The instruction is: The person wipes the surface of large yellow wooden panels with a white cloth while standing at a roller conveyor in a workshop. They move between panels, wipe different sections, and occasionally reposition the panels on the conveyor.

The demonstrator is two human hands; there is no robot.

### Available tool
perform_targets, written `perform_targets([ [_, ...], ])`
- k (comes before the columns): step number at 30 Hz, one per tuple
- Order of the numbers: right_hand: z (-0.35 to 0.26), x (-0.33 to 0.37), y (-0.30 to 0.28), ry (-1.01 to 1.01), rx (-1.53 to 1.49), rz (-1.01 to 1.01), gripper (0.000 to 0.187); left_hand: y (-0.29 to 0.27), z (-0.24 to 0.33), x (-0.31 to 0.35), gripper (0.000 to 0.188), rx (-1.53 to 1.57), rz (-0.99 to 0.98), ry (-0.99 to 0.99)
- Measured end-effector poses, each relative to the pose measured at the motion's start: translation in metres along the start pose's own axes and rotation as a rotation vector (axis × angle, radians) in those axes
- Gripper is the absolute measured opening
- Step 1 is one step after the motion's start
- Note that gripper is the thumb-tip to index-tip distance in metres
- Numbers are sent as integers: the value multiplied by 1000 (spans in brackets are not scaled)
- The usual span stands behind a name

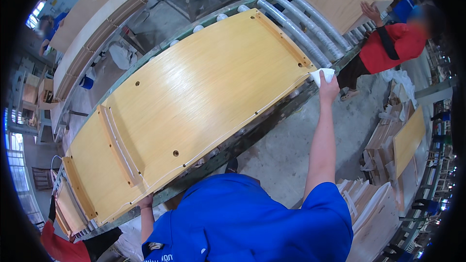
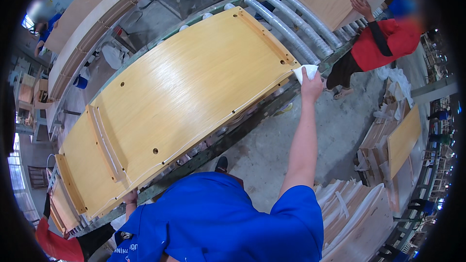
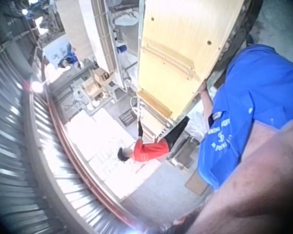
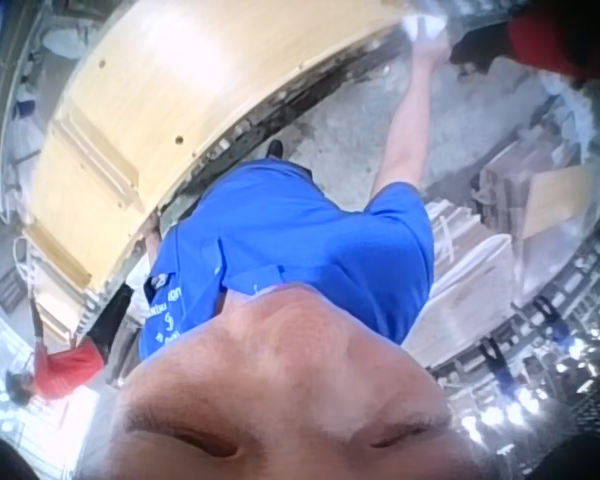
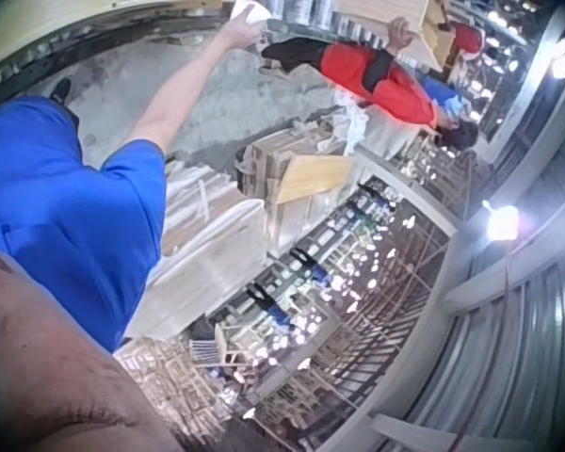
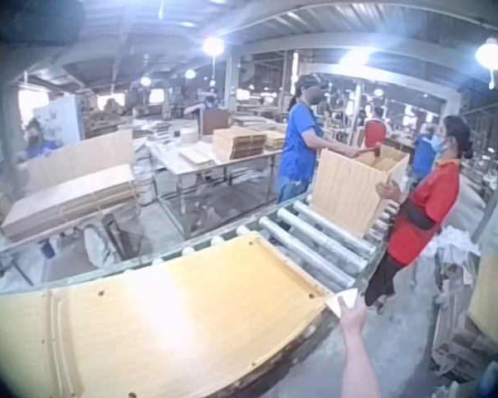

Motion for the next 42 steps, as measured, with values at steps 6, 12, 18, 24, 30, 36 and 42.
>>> perform_targets([
  [6,4,-10,-3,32,1,-48,45,-1,3,-2,46,36,52,79],
  [12,15,-15,22,114,30,-61,50,-7,8,5,41,162,-86,152],
  [18,53,-40,28,569,-577,-104,53,8,20,-12,43,333,-94,153],
  [24,65,74,18,766,-1529,-342,45,-3,18,2,45,212,-143,37],
  [30,44,148,-12,776,-1990,-601,43,10,26,0,40,242,-156,113],
  [36,-9,179,-54,595,-1988,-822,53,6,36,4,44,481,-248,148],
  [42,-27,200,-115,369,-1738,-814,43,-3,64,3,48,622,-420,116],
])
Point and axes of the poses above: each hand's wrist, its own x-axis away from the middle knuckle, its own y-axis out of the palm, z = x × y, the point moved 2 cm from there along -x, towards the middle knuckle, and after that the axes turned 9 degrees about x, right-handed, at the moved point
